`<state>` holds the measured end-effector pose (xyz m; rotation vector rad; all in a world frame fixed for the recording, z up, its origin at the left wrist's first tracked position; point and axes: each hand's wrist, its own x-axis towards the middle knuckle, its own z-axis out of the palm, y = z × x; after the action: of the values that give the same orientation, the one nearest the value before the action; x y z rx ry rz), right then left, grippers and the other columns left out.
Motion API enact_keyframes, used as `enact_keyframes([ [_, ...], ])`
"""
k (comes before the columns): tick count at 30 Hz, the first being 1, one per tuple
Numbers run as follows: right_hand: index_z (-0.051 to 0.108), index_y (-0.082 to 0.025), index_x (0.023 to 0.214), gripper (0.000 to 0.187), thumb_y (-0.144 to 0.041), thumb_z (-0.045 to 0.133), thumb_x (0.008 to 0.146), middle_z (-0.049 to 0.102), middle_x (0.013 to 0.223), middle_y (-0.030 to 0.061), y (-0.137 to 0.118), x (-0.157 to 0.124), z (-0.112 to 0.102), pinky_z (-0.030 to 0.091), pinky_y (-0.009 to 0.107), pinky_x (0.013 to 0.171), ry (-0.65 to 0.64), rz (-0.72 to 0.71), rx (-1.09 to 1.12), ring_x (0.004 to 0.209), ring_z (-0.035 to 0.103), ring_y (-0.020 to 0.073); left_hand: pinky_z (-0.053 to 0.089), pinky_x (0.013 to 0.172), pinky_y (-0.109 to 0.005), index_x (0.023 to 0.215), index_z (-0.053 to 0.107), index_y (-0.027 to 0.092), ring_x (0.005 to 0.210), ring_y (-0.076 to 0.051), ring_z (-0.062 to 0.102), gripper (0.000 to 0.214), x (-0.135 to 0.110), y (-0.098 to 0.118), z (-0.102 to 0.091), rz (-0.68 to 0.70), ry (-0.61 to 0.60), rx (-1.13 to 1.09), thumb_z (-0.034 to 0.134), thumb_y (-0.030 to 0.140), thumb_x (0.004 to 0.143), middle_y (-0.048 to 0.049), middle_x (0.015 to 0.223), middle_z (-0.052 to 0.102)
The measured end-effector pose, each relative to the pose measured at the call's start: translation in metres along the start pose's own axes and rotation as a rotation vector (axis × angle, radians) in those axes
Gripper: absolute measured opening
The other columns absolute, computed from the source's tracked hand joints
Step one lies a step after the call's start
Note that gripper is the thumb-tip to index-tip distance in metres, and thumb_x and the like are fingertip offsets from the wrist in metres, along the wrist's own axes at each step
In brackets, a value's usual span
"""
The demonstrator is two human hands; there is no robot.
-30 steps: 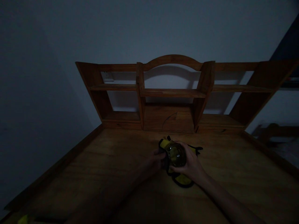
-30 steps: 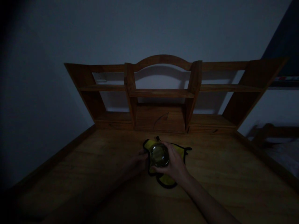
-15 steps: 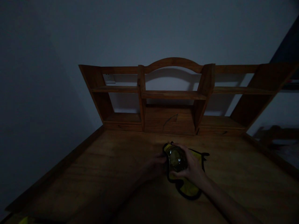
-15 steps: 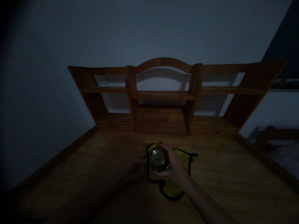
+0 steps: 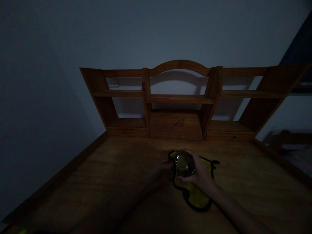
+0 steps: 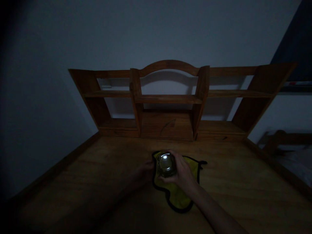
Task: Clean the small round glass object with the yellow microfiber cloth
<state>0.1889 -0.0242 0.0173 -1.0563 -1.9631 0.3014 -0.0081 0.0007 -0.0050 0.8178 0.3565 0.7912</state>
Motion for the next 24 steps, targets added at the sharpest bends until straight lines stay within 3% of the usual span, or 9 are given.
enact_keyframes([
  [11,0.035,-0.022,0.131,0.085,-0.037,0.082,0.061,0.050,0.128,0.0094,-0.0020,0.0016,-0.0034,0.042,0.039,0.099,0.018,-0.029,-0.022,0.117,0.049,0.0266,0.047,0.087,-0.036,0.106,0.065,0.010,0.093,-0.023,0.063,0.032,0.0012,-0.0008,-0.0001,0.033,0.109,0.002,0.069,0.023,0.077,-0.0118,0.104,0.067],
  [24,0.032,-0.024,0.134,0.090,-0.035,0.082,0.059,0.047,0.134,0.0078,-0.0069,-0.0003,-0.0044,0.040,0.038,0.102,-0.003,-0.029,-0.016,0.122,0.046,0.0258,0.043,0.093,-0.038,0.113,0.062,0.009,0.104,-0.027,0.060,0.039,-0.0009,0.0019,0.0041,0.049,-0.008,-0.053,0.069,0.021,0.076,-0.0149,0.114,0.063],
])
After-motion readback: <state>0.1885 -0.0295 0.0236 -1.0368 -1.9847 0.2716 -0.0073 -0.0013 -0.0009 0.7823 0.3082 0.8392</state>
